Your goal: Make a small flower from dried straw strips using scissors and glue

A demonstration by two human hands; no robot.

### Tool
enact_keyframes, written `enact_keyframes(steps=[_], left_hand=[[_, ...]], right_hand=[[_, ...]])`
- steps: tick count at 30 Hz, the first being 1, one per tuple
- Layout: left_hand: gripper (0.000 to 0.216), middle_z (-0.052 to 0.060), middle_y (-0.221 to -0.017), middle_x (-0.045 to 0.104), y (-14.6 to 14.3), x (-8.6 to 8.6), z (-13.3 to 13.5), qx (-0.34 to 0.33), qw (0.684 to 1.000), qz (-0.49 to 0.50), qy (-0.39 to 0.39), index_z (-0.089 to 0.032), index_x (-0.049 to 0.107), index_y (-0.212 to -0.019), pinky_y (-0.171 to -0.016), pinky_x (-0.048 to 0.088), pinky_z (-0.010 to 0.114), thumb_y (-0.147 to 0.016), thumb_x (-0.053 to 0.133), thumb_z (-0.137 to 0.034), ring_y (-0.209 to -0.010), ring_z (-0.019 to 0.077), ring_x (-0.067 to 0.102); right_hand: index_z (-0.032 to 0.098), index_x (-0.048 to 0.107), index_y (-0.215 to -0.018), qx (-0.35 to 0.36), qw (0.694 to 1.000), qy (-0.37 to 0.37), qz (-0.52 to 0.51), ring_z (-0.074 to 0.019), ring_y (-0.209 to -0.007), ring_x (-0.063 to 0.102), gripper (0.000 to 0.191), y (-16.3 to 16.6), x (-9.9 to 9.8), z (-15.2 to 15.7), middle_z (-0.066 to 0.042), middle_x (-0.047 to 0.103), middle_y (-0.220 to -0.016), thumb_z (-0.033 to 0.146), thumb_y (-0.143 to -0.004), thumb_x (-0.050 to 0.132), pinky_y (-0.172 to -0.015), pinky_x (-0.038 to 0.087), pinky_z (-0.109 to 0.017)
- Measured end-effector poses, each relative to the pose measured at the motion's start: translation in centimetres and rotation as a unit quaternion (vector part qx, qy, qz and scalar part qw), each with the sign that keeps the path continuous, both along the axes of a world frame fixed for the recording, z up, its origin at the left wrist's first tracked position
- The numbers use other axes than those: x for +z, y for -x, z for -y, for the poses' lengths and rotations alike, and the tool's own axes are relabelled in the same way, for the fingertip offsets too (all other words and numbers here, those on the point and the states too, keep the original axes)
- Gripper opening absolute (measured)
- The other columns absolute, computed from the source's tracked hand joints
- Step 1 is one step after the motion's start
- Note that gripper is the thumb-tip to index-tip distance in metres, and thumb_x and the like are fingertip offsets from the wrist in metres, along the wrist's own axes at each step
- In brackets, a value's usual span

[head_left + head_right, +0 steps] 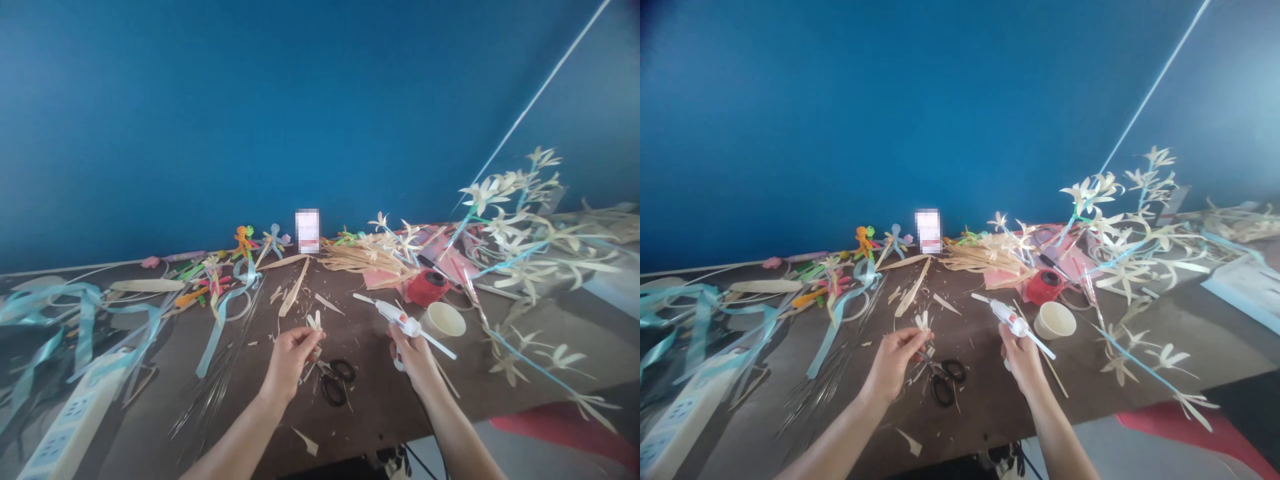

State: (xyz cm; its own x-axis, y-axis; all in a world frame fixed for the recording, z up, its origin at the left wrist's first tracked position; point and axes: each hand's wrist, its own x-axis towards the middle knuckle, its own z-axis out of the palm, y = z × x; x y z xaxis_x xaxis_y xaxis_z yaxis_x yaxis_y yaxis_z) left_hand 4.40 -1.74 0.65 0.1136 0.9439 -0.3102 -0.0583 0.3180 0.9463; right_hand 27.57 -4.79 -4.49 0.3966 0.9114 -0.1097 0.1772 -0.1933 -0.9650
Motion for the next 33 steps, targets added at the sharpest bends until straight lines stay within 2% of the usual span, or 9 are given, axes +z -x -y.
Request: enact_keyframes(steps=[6,12,15,19,22,25,29,33], left_hand=[[0.026,0.006,-0.069,0.063,0.1,-0.2,0.1,0.004,1.000,-0.001,0.005,-0.012,0.069,-0.075,-0.049,0.040,0.017,-0.068,0.063,-0.036,-0.057,0.0092,0.049],[0.026,0.006,-0.069,0.064,0.0,0.1,0.2,0.000,1.000,0.001,0.001,-0.012,0.069,-0.076,-0.049,0.040,0.017,-0.068,0.063,-0.036,-0.057,0.0093,0.049],[0.026,0.006,-0.070,0.064,0.1,0.1,0.2,0.006,1.000,0.001,0.001,-0.012,0.070,-0.075,-0.049,0.040,0.017,-0.067,0.064,-0.036,-0.056,0.0096,0.049],[0.026,0.005,-0.066,0.063,0.1,0.1,0.2,0.021,1.000,0.000,-0.005,-0.012,0.070,-0.074,-0.048,0.040,0.018,-0.067,0.064,-0.037,-0.055,0.0097,0.050],[0.028,0.002,-0.056,0.058,0.0,0.3,0.1,0.029,1.000,-0.007,-0.007,-0.011,0.069,-0.070,-0.045,0.037,0.018,-0.066,0.063,-0.038,-0.049,0.0089,0.049],[0.027,0.001,-0.055,0.057,0.0,0.8,0.1,0.026,1.000,-0.011,-0.007,-0.012,0.069,-0.069,-0.045,0.037,0.018,-0.066,0.063,-0.039,-0.048,0.0087,0.049],[0.026,0.003,-0.059,0.059,0.1,1.5,0.3,0.020,1.000,-0.018,-0.014,-0.012,0.069,-0.071,-0.047,0.039,0.018,-0.068,0.061,-0.037,-0.051,0.0093,0.049],[0.024,0.002,-0.056,0.056,0.2,1.7,0.5,0.018,1.000,-0.014,-0.022,-0.013,0.070,-0.071,-0.047,0.038,0.018,-0.068,0.061,-0.035,-0.051,0.0090,0.048]], right_hand=[[0.017,0.048,-0.077,0.009,1.000,0.001,0.016,-0.0072,-0.033,0.036,0.031,0.2,-0.2,-0.8,0.007,0.041,-0.039,0.048,-0.080,0.047,-0.032,0.028,-0.017],[0.018,0.047,-0.069,0.007,1.000,0.014,0.016,-0.0078,-0.030,0.038,0.034,0.1,-1.0,-1.4,0.007,0.041,-0.038,0.051,-0.078,0.047,-0.031,0.028,-0.018],[0.017,0.047,-0.067,0.009,1.000,0.017,0.014,-0.0079,-0.030,0.037,0.035,0.1,-0.8,-1.4,0.007,0.040,-0.037,0.051,-0.078,0.047,-0.031,0.027,-0.018],[0.017,0.049,-0.072,0.039,0.999,0.002,-0.035,-0.0073,-0.035,0.034,0.033,1.2,1.3,-0.4,0.006,0.041,-0.042,0.049,-0.079,0.048,-0.034,0.024,-0.018],[0.016,0.051,-0.081,0.127,0.983,-0.003,-0.134,-0.0071,-0.037,0.030,0.033,2.6,3.8,1.0,0.005,0.043,-0.046,0.049,-0.081,0.045,-0.036,0.022,-0.019],[0.016,0.052,-0.083,0.201,0.966,-0.021,-0.160,-0.0090,-0.043,0.035,0.031,3.8,5.7,2.2,0.004,0.044,-0.051,0.046,-0.083,0.044,-0.040,0.024,-0.021],[0.015,0.053,-0.084,0.260,0.952,-0.022,-0.162,-0.0085,-0.046,0.035,0.030,4.6,6.4,2.7,0.002,0.045,-0.057,0.043,-0.086,0.041,-0.043,0.025,-0.022],[0.014,0.053,-0.081,0.269,0.952,-0.011,-0.149,-0.0075,-0.045,0.033,0.032,5.0,6.2,2.7,0.004,0.042,-0.053,0.043,-0.086,0.041,-0.044,0.025,-0.022]])
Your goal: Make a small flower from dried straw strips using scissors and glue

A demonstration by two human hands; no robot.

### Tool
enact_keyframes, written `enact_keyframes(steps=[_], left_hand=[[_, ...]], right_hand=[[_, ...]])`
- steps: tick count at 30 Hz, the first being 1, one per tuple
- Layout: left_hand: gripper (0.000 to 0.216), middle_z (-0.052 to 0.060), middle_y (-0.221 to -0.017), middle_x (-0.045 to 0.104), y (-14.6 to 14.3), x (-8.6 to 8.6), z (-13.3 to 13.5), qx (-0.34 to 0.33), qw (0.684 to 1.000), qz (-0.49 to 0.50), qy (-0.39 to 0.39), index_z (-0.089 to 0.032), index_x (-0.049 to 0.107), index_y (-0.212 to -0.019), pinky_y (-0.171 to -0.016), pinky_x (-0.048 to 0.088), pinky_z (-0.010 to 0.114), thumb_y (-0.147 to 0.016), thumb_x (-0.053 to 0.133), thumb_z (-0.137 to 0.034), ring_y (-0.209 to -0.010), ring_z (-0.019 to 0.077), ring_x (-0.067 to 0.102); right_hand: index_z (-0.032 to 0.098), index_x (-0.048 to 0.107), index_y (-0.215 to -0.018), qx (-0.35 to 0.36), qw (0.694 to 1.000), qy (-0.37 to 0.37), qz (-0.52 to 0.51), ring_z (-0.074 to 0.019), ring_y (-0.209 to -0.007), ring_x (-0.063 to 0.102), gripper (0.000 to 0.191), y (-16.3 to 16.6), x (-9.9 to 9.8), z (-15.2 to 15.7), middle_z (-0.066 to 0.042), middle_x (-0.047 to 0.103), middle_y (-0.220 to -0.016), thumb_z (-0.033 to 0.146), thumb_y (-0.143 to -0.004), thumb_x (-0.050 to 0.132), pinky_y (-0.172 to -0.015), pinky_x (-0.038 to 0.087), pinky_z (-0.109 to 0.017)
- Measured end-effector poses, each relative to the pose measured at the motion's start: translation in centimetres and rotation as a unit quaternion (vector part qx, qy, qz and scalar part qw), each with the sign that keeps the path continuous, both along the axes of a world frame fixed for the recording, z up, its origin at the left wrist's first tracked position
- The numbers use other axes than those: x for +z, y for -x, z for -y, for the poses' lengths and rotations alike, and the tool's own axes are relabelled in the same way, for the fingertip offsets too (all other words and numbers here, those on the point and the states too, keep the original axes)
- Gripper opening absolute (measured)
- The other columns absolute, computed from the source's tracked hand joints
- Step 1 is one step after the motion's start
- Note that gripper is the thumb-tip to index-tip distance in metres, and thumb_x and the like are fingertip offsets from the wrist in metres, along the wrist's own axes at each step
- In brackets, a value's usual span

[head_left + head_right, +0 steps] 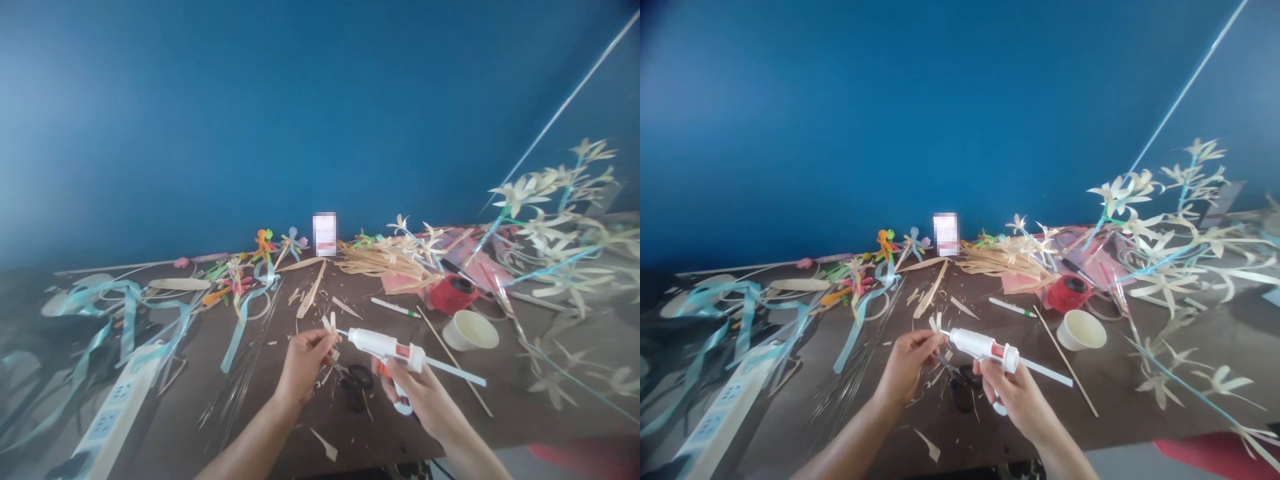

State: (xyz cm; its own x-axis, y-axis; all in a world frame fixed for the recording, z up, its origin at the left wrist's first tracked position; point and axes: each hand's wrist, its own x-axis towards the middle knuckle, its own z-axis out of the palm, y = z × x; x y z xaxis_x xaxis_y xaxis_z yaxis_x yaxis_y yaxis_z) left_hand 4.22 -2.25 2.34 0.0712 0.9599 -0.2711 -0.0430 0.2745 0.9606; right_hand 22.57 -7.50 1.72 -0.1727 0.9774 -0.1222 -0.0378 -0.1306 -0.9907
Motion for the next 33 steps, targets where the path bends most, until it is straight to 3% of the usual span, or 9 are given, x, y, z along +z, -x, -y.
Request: enact_keyframes(steps=[11,33], left_hand=[[0.022,0.000,-0.054,0.056,0.0,-0.2,0.2,0.012,0.999,0.035,0.002,-0.013,0.070,-0.070,-0.046,0.037,0.018,-0.066,0.064,-0.034,-0.049,0.0079,0.047],[0.023,0.000,-0.054,0.054,0.4,0.1,0.2,0.008,0.998,0.053,0.012,-0.013,0.069,-0.067,-0.046,0.037,0.018,-0.067,0.064,-0.036,-0.048,0.0077,0.045]], right_hand=[[0.013,0.056,-0.084,-0.009,0.999,0.027,0.022,-0.0090,-0.046,0.035,0.037,0.4,-0.9,0.1,0.004,0.042,-0.052,0.047,-0.084,0.042,-0.044,0.024,-0.022],[0.012,0.056,-0.079,0.008,0.998,0.023,0.057,-0.0091,-0.046,0.033,0.044,0.1,0.2,0.4,0.003,0.040,-0.051,0.053,-0.083,0.039,-0.046,0.027,-0.024]])
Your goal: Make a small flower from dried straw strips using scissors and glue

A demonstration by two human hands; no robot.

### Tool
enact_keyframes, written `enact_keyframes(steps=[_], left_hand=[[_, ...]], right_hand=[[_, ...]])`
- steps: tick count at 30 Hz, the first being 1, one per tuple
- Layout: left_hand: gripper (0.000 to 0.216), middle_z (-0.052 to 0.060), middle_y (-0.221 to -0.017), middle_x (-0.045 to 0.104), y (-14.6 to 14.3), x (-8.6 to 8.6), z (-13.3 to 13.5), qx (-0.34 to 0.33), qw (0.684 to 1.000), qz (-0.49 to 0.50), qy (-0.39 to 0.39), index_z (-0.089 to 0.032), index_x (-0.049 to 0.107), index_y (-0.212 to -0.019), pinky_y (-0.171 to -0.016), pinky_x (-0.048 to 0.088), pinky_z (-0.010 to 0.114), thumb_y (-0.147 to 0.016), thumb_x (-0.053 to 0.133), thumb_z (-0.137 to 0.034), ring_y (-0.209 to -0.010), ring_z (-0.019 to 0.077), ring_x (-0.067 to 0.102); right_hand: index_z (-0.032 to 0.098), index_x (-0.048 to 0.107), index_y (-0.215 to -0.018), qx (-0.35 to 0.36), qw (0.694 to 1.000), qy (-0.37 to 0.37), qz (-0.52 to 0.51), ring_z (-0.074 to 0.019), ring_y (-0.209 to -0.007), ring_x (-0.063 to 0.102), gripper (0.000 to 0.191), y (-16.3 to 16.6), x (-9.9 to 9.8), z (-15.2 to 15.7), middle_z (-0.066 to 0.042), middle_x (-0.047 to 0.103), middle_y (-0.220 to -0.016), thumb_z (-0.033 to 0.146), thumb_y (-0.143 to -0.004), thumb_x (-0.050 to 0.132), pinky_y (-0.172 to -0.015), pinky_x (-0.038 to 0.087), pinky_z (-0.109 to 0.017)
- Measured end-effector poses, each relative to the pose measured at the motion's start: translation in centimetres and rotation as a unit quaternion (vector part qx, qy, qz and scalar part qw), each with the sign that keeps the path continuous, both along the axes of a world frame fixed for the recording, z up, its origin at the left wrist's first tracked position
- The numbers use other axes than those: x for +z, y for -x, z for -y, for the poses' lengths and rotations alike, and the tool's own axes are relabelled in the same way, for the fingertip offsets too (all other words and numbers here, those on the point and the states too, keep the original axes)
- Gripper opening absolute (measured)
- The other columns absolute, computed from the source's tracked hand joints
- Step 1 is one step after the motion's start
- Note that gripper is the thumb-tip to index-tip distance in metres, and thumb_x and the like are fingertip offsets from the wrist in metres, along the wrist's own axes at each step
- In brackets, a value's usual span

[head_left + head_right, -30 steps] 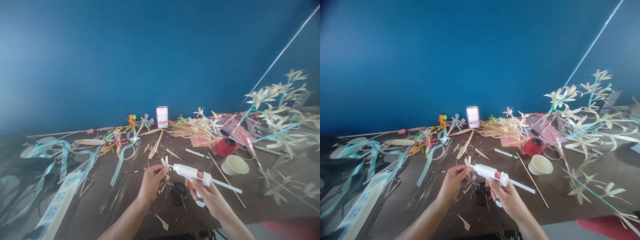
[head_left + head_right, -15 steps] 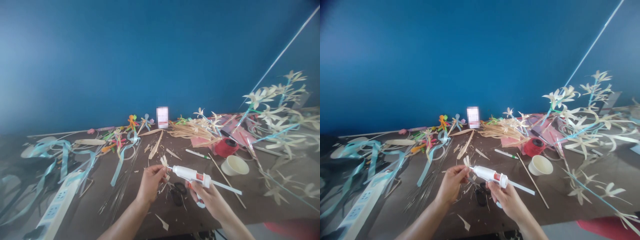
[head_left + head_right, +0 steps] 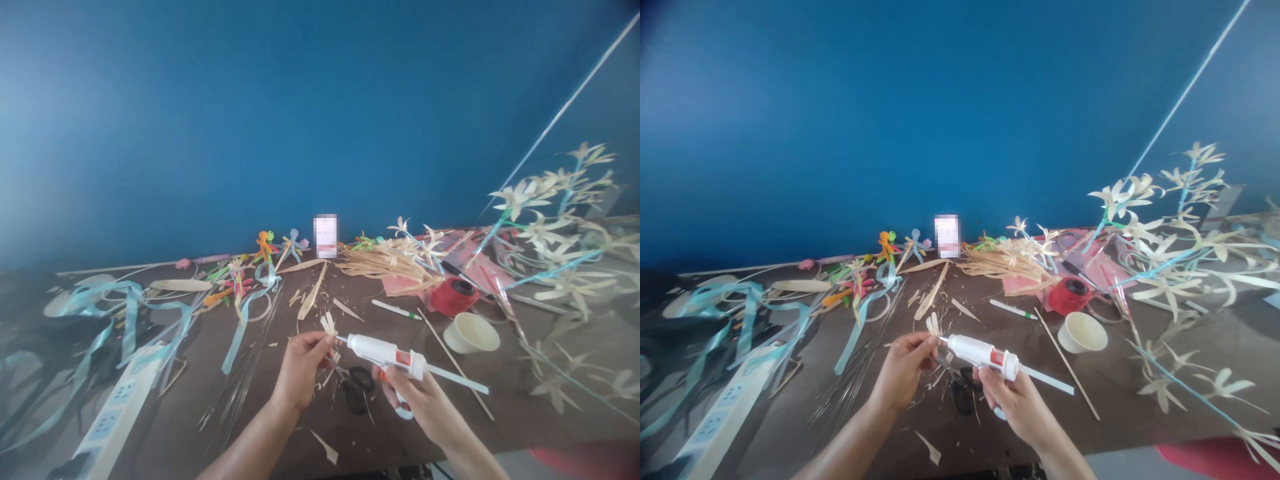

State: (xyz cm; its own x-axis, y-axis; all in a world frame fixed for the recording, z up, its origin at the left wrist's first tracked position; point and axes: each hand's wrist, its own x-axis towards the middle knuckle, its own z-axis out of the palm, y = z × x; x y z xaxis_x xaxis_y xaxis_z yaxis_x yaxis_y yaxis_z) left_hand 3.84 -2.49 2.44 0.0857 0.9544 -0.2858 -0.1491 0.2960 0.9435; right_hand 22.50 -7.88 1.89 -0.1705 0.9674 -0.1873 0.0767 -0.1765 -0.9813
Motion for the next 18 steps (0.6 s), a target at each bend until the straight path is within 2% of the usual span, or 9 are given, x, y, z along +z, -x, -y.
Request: enact_keyframes(steps=[6,18], left_hand=[[0.021,0.000,-0.058,0.056,-0.03,0.04,0.13,-0.026,0.999,0.024,0.006,-0.013,0.068,-0.068,-0.047,0.038,0.017,-0.069,0.063,-0.034,-0.050,0.0068,0.045],[0.021,0.003,-0.062,0.058,0.13,0.16,0.02,-0.030,0.999,0.019,0.003,-0.012,0.069,-0.069,-0.047,0.039,0.017,-0.069,0.063,-0.033,-0.052,0.0071,0.045]], right_hand=[[0.012,0.055,-0.081,0.002,1.000,-0.009,0.011,-0.0092,-0.046,0.033,0.046,0.04,0.20,-0.18,0.003,0.040,-0.051,0.054,-0.083,0.038,-0.047,0.027,-0.024],[0.012,0.056,-0.084,0.002,1.000,-0.019,-0.016,-0.0090,-0.048,0.035,0.040,-0.13,-0.43,-0.20,0.002,0.041,-0.054,0.047,-0.086,0.038,-0.046,0.028,-0.023]])
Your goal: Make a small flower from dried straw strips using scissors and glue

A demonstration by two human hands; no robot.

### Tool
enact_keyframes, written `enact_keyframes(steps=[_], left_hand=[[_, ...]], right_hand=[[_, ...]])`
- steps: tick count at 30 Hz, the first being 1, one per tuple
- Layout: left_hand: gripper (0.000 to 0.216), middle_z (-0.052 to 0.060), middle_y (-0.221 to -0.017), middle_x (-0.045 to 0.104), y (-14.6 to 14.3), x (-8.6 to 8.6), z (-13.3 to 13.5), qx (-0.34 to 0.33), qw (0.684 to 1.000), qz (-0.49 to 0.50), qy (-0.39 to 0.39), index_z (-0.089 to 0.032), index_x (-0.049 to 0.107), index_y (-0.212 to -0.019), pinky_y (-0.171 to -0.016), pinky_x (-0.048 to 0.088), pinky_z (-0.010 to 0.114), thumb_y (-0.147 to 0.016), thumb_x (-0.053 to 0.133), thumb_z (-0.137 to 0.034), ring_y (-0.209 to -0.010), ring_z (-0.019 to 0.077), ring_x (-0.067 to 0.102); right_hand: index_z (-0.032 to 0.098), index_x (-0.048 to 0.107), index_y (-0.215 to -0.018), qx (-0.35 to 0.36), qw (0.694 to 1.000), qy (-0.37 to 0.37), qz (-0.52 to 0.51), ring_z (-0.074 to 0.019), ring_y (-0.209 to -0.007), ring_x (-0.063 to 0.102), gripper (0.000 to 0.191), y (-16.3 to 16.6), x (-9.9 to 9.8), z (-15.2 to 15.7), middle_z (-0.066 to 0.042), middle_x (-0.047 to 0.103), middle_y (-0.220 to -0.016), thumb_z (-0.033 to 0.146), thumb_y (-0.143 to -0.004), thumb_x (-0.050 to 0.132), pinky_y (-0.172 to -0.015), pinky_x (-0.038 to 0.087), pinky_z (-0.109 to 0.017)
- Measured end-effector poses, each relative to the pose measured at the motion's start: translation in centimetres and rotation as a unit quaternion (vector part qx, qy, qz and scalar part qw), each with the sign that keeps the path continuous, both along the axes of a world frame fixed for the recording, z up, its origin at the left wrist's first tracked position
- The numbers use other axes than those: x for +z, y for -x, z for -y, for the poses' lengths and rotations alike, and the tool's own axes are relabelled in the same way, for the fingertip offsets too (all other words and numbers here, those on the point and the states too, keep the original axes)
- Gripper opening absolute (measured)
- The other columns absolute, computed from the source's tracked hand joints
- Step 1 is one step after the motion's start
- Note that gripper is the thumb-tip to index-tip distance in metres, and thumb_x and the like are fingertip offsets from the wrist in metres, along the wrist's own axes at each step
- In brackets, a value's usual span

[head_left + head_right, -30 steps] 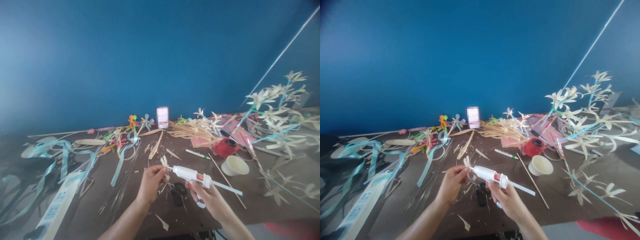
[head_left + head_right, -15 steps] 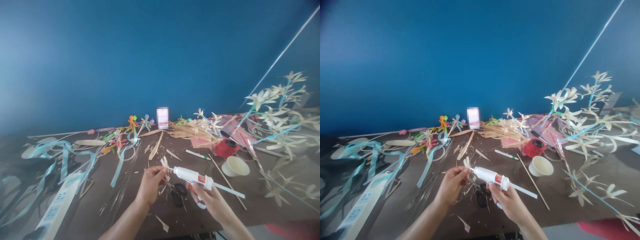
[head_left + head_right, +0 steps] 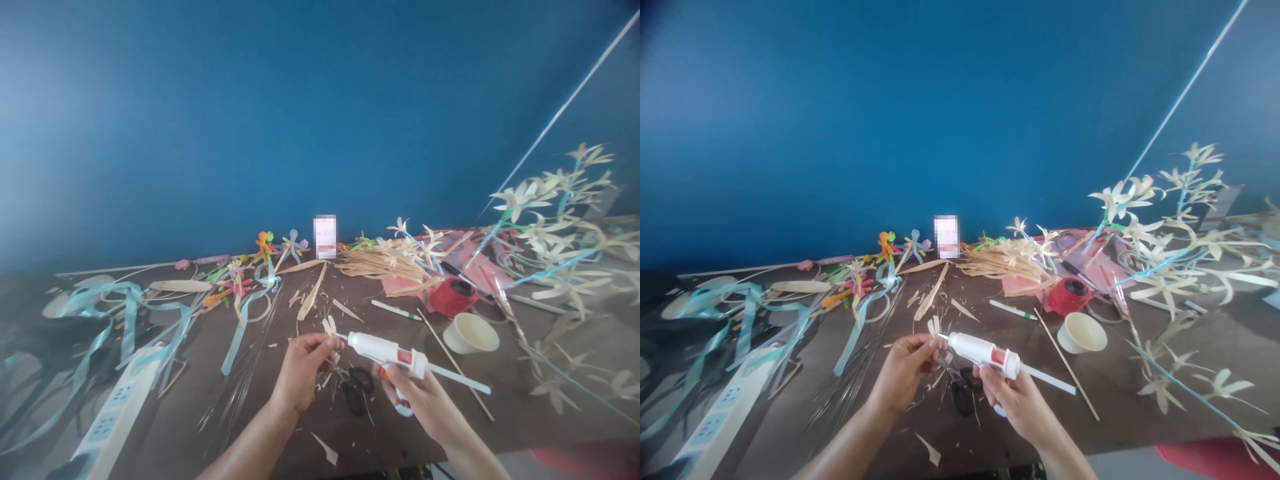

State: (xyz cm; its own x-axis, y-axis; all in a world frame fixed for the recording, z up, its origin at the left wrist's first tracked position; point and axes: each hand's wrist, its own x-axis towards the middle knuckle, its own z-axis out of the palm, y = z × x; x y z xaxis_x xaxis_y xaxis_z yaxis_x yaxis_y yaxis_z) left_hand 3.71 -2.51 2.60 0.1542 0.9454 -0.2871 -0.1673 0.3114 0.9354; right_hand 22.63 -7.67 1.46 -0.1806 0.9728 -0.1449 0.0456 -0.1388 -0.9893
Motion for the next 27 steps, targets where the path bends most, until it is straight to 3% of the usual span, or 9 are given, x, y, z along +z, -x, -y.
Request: enact_keyframes(steps=[6,11,15,18,27], left_hand=[[0.022,0.001,-0.057,0.055,0.2,-0.2,0.0,0.008,1.000,-0.009,0.001,-0.012,0.068,-0.068,-0.046,0.037,0.016,-0.070,0.063,-0.034,-0.051,0.0065,0.044],[0.022,0.002,-0.063,0.057,0.4,0.4,-0.1,-0.006,0.999,0.015,0.028,-0.012,0.067,-0.068,-0.046,0.037,0.016,-0.069,0.064,-0.033,-0.053,0.0068,0.044],[0.022,0.003,-0.064,0.057,0.7,1.0,-0.1,-0.029,0.998,0.041,0.043,-0.011,0.067,-0.066,-0.045,0.035,0.015,-0.068,0.065,-0.033,-0.053,0.0065,0.044],[0.021,0.001,-0.057,0.053,0.9,1.1,-0.1,-0.044,0.996,0.048,0.053,-0.011,0.067,-0.066,-0.045,0.034,0.015,-0.068,0.065,-0.031,-0.052,0.0061,0.043],[0.019,-0.001,-0.054,0.051,0.9,0.8,0.0,-0.034,0.995,0.056,0.069,-0.011,0.066,-0.066,-0.041,0.035,0.015,-0.068,0.066,-0.030,-0.049,0.0055,0.044]], right_hand=[[0.014,0.056,-0.080,0.000,0.998,-0.027,0.058,-0.0106,-0.048,0.041,0.035,-0.7,-0.5,0.3,0.002,0.043,-0.053,0.045,-0.085,0.042,-0.046,0.034,-0.024],[0.019,0.049,-0.104,-0.067,0.981,-0.107,0.150,-0.0197,-0.069,0.056,0.039,-1.5,-0.5,0.6,-0.006,0.059,-0.081,0.042,-0.075,0.058,-0.059,0.046,-0.030],[0.020,0.050,-0.082,0.027,0.950,-0.223,0.216,-0.0170,-0.065,0.051,0.018,-1.3,1.6,-0.3,-0.004,0.055,-0.077,0.036,-0.076,0.058,-0.060,0.043,-0.027],[0.020,0.047,-0.079,0.073,0.932,-0.262,0.238,-0.0156,-0.064,0.048,0.016,-1.2,2.6,-0.9,-0.003,0.050,-0.077,0.033,-0.078,0.056,-0.058,0.040,-0.027],[0.018,0.047,-0.084,0.101,0.890,-0.316,0.313,-0.0141,-0.063,0.049,0.015,-1.2,2.1,-1.3,-0.003,0.050,-0.078,0.027,-0.076,0.057,-0.055,0.038,-0.025]])
